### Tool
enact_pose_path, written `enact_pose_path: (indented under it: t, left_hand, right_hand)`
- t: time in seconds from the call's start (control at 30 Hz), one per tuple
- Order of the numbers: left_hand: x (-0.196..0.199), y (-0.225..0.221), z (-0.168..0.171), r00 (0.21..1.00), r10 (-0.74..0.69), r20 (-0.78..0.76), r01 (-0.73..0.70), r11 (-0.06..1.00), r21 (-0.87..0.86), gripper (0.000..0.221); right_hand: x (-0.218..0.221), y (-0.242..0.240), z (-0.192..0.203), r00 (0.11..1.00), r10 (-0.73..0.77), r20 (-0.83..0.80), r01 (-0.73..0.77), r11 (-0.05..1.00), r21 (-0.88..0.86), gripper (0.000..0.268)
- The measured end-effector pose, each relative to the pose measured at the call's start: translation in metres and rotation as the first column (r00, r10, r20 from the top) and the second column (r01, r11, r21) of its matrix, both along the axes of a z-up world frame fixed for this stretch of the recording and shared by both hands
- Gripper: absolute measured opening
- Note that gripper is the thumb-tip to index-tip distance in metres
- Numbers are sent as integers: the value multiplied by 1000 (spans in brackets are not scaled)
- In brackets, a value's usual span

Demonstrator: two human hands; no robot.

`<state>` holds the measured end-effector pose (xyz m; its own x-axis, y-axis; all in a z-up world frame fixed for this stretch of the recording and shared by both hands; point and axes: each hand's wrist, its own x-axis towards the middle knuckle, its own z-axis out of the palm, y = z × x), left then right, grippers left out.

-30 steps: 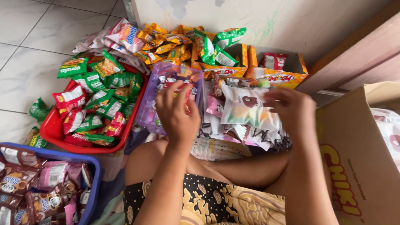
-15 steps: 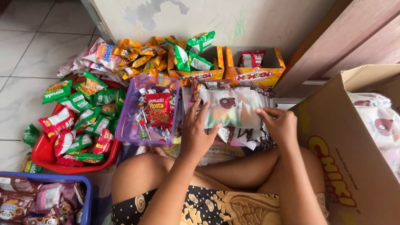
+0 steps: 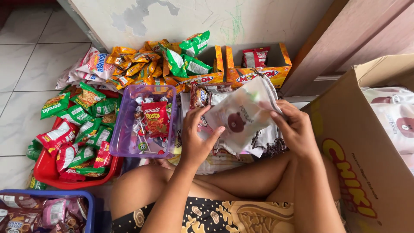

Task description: Packing various snack packets into small white plastic bags.

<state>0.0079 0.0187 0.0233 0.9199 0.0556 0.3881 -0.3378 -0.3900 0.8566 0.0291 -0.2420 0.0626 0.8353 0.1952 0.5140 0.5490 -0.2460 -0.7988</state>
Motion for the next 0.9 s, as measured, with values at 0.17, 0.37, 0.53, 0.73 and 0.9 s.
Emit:
enact_pose_path:
  t: [0.17, 0.37, 0.53, 0.73, 0.9]
  left_hand:
    - [0, -3, -12, 983, -180, 29, 181, 981, -76, 81]
    - [-12, -11, -35, 790, -601, -118, 508, 751, -421, 64]
    - [-20, -20, -17, 707, -689, -156, 505, 647, -571, 72]
    - [-24, -33, -17, 764, -635, -114, 447, 648, -617, 53]
    - [-31, -37, -17, 900, -433, -44, 327, 740, -588, 31]
  right_hand:
    - [-22, -12, 7, 996, 90, -18, -89, 995, 51, 13]
    - [-42, -4, 45, 992, 120, -49, -124, 989, -78, 9]
    - [-49, -2, 58, 992, 96, -81, -106, 987, -125, 10]
    - [-57, 1, 60, 979, 126, -160, -176, 918, -355, 21]
    - [-59, -5, 51, 987, 131, -97, -162, 869, -468, 20]
